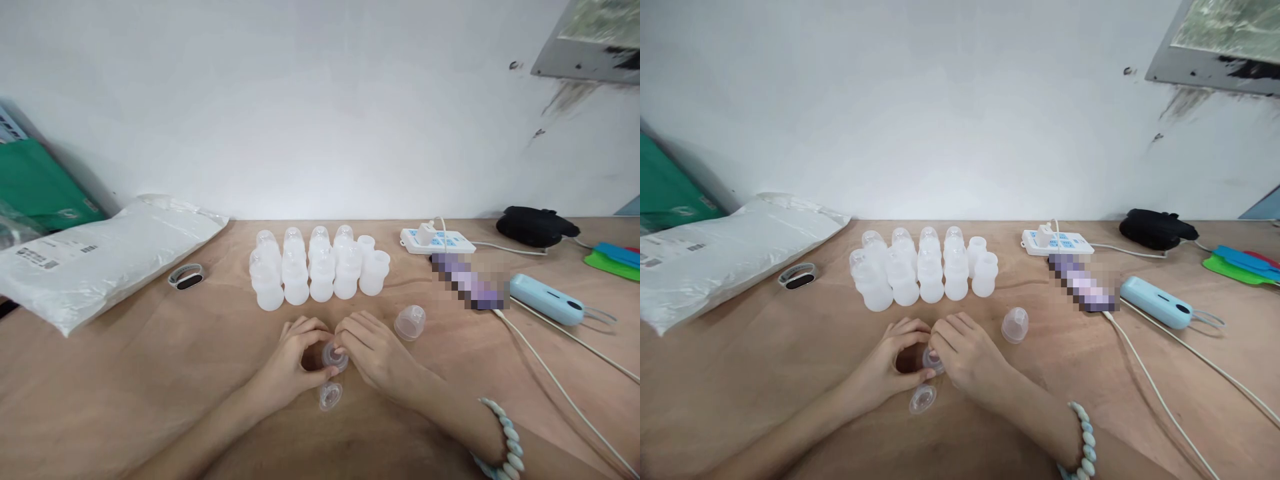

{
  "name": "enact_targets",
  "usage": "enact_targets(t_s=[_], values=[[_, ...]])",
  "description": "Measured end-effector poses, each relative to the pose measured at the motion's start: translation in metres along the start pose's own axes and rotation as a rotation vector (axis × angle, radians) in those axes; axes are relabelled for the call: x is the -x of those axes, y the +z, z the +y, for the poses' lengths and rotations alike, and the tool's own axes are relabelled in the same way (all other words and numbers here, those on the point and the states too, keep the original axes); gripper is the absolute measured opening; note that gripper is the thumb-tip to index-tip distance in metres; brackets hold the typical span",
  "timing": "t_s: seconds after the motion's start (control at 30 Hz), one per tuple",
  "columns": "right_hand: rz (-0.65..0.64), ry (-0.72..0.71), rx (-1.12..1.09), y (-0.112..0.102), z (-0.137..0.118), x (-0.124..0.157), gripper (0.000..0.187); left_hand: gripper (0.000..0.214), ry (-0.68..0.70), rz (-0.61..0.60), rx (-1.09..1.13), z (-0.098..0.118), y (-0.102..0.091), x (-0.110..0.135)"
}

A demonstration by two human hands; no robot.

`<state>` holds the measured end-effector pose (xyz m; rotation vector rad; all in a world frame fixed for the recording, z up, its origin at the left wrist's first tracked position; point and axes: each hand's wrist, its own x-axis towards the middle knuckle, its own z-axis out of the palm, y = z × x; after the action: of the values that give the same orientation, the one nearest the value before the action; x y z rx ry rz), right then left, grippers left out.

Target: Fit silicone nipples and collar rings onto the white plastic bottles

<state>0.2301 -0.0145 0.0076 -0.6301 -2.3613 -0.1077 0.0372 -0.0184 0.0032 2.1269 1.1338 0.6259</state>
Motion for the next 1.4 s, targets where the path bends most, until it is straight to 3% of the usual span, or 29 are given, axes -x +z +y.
enact_targets(t_s=[0.2, 0.3, 0.37, 0.47, 0.57, 0.73, 0.83, 0.9, 0.97, 1.0, 1.03, 1.1, 1.17, 1.23, 1.33, 1.4], values=[[-0.119, 0.11, -0.022, -0.003, -0.003, 0.0, 0.027, 0.017, 0.004, 0.008, 0.036, -0.005, 0.0, 0.0], [-0.139, 0.195, -0.086, -0.012, 0.001, -0.001, 0.012, 0.031, -0.027, 0.043, 0.09, -0.009, 0.001, 0.0], [-0.035, 0.254, -0.07, -0.02, 0.01, -0.002, 0.01, 0.045, -0.038, 0.075, 0.13, -0.012, 0.002, 0.001], [0.167, 0.381, 0.154, -0.031, 0.034, -0.005, 0.012, 0.051, -0.038, 0.087, 0.163, -0.014, 0.002, 0.002], [0.152, 0.48, 0.354, -0.035, 0.06, -0.006, 0.015, 0.047, -0.036, 0.089, 0.178, -0.015, 0.002, 0.004], [0.179, 0.504, 0.311, -0.036, 0.086, 0.0, 0.006, 0.033, -0.026, 0.115, 0.243, -0.016, 0.001, 0.005], [0.29, 0.528, 0.272, -0.051, 0.083, 0.0, 0.012, 0.023, -0.024, 0.187, 0.254, -0.013, -0.001, 0.006], [0.47, 0.549, 0.168, -0.062, 0.071, -0.004, 0.011, 0.02, 0.016, 0.281, 0.242, -0.011, -0.002, 0.009], [0.658, 0.556, -0.03, -0.065, 0.052, -0.009, 0.01, 0.026, 0.092, 0.365, 0.219, -0.01, -0.001, 0.013], [0.675, 0.563, -0.127, -0.063, 0.041, -0.011, 0.012, 0.034, 0.135, 0.39, 0.202, -0.01, 0.0, 0.015], [0.669, 0.567, -0.205, -0.058, 0.029, -0.012, 0.016, 0.046, 0.175, 0.409, 0.186, -0.011, 0.001, 0.018], [0.524, 0.596, -0.335, -0.045, 0.007, -0.012, 0.021, 0.072, 0.228, 0.461, 0.164, -0.015, 0.005, 0.022], [0.382, 0.628, -0.449, -0.031, -0.009, -0.01, 0.025, 0.081, 0.229, 0.548, 0.159, -0.018, 0.007, 0.024], [0.3, 0.615, -0.55, -0.021, -0.017, -0.008, 0.028, 0.078, 0.225, 0.61, 0.198, -0.019, 0.007, 0.025], [0.254, 0.562, -0.612, -0.018, -0.018, -0.008, 0.028, 0.067, 0.224, 0.606, 0.252, -0.017, 0.003, 0.026], [0.222, 0.569, -0.644, -0.019, -0.016, -0.008, 0.016, 0.054, 0.182, 0.625, 0.236, -0.016, 0.001, 0.027]])
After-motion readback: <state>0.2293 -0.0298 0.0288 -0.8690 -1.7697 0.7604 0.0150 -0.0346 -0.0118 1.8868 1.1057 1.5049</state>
